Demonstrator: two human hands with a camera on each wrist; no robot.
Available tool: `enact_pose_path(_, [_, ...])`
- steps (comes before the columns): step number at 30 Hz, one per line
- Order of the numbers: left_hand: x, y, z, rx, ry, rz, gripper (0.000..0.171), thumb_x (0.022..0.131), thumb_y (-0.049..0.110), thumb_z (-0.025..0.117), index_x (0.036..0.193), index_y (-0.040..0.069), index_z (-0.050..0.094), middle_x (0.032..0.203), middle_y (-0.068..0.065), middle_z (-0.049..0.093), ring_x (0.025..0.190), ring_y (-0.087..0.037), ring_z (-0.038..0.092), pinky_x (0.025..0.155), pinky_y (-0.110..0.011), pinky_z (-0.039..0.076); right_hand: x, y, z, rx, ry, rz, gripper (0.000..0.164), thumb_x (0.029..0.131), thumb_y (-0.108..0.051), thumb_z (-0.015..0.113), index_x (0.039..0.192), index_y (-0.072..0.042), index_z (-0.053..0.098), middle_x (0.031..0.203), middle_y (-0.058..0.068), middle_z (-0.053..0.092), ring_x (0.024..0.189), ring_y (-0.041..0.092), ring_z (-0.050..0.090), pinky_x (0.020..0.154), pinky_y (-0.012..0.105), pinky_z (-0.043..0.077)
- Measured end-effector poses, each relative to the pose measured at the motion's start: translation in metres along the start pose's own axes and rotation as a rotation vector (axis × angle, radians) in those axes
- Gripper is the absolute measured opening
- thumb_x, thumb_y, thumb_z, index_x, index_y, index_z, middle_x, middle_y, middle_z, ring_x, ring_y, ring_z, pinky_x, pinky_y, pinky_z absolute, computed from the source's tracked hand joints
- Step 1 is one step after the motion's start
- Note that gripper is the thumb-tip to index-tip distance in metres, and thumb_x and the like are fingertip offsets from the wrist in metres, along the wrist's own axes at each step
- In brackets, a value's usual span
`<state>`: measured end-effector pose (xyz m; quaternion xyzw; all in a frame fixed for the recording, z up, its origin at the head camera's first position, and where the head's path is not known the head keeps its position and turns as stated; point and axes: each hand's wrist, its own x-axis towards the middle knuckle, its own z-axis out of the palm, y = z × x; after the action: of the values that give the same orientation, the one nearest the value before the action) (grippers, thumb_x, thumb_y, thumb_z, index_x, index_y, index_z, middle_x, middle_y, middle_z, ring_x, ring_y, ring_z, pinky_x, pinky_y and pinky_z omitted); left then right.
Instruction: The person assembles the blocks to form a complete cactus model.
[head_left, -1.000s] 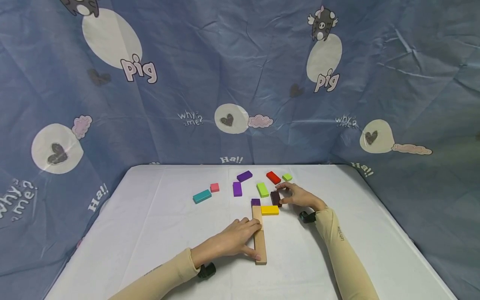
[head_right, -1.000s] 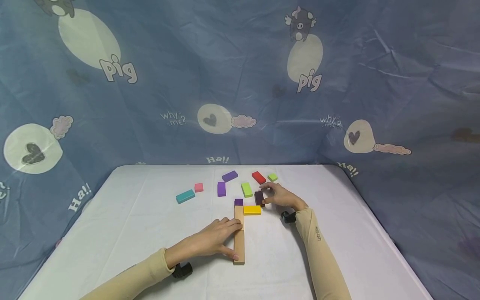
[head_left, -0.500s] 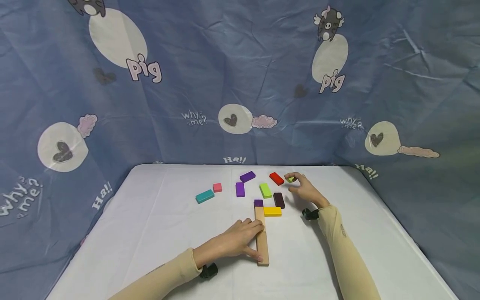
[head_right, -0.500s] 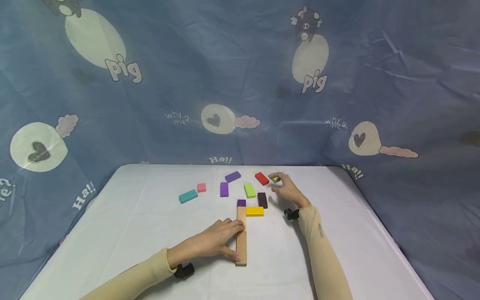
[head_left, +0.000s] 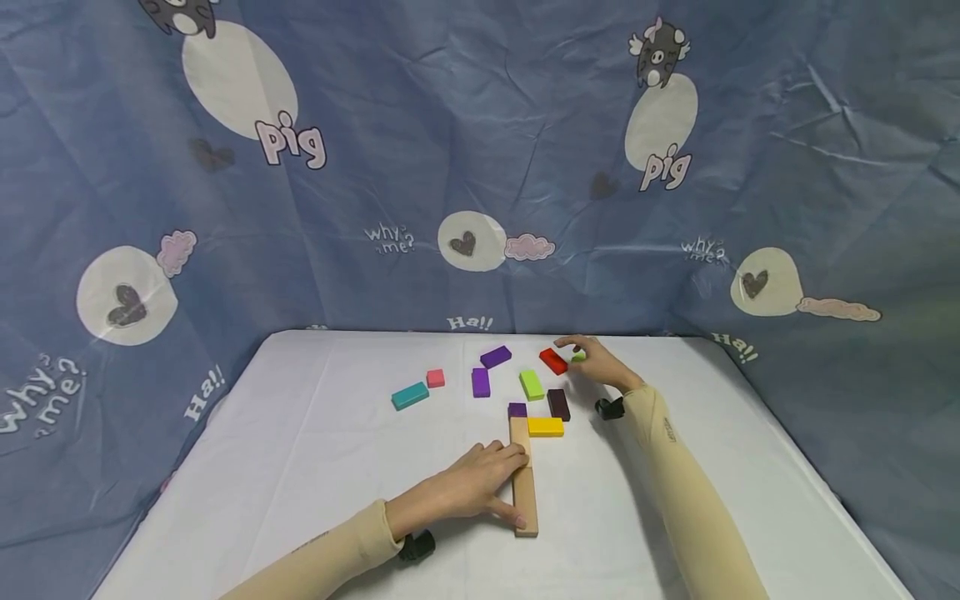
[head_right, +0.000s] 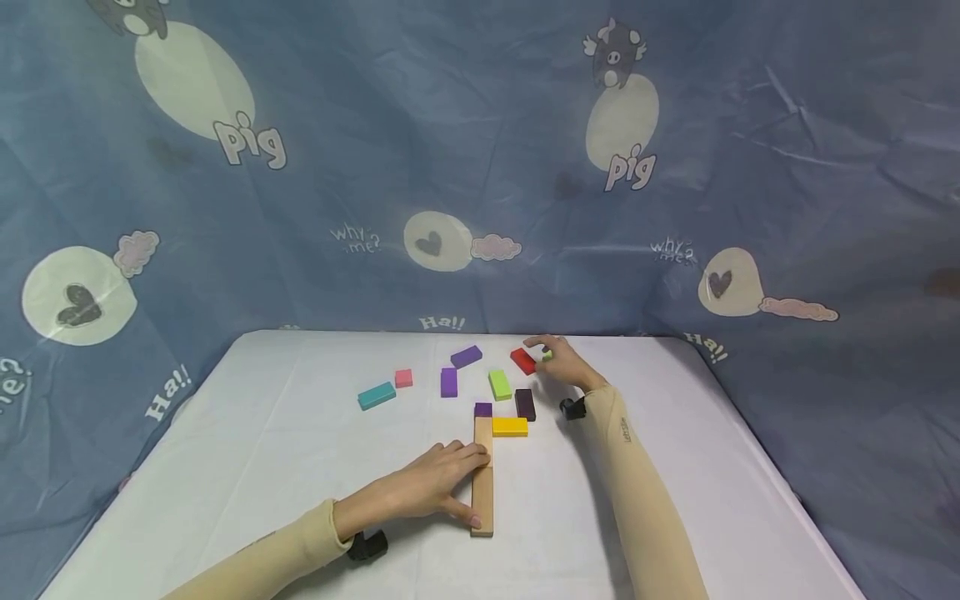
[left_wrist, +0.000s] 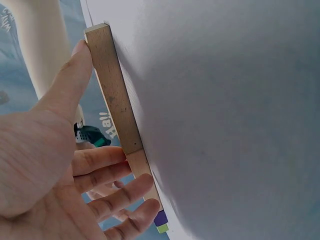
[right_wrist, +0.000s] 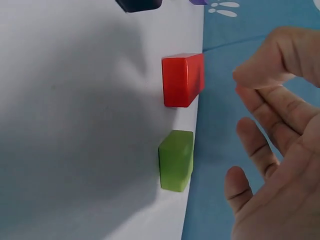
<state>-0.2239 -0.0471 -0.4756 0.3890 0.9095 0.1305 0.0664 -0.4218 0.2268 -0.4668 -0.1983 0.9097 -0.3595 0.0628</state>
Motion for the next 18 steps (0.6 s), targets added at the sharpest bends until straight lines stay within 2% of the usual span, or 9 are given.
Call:
enact_pose_path(6, [0.001, -0.001, 0.001, -0.005, -0.005, -0.002, 0.088, 0.072, 0.067, 0.067, 0.139, 0.014, 0.048, 0.138, 0.004, 0.05, 0.115, -0.013, 0.049, 0.098, -0.049, 0.045, 0.013, -0.001, 0.004, -0.068, -0.066, 0.024, 0.057, 0.082, -0.001, 0.058, 0.138, -0.008, 0.051, 0.14, 0.018, 0.047, 0.122, 0.04, 0.043, 0.096, 0.053, 0.041])
enact_pose_path(9, [0.002, -0.001, 0.002, -0.002, -0.01, -0.008, 0.089, 0.071, 0.068, 0.067, 0.14, 0.014, 0.047, 0.139, 0.004, 0.049, 0.116, -0.013, 0.049, 0.099, -0.05, 0.044, 0.016, -0.001, 0.007, -0.089, -0.076, 0.067, 0.058, 0.083, -0.003, 0.059, 0.14, -0.012, 0.051, 0.136, 0.021, 0.047, 0.119, 0.037, 0.042, 0.093, 0.051, 0.041])
enact_pose_path(13, [0.002, -0.001, 0.002, 0.006, -0.008, -0.006, 0.09, 0.071, 0.069, 0.066, 0.139, 0.014, 0.048, 0.138, 0.005, 0.049, 0.115, -0.013, 0.049, 0.098, -0.047, 0.045, 0.019, 0.0, 0.011, -0.134, -0.084, 0.105, 0.058, 0.084, -0.006, 0.06, 0.141, -0.016, 0.05, 0.127, 0.02, 0.052, 0.111, 0.032, 0.04, 0.088, 0.043, 0.04])
enact_pose_path(18, [0.001, -0.001, 0.001, -0.001, -0.007, -0.006, 0.09, 0.071, 0.069, 0.066, 0.14, 0.014, 0.047, 0.138, 0.005, 0.049, 0.115, -0.013, 0.049, 0.098, -0.047, 0.044, 0.022, 0.002, 0.015, -0.172, -0.067, 0.091, 0.055, 0.085, -0.008, 0.066, 0.138, -0.012, 0.052, 0.134, 0.017, 0.052, 0.11, 0.03, 0.039, 0.089, 0.042, 0.038])
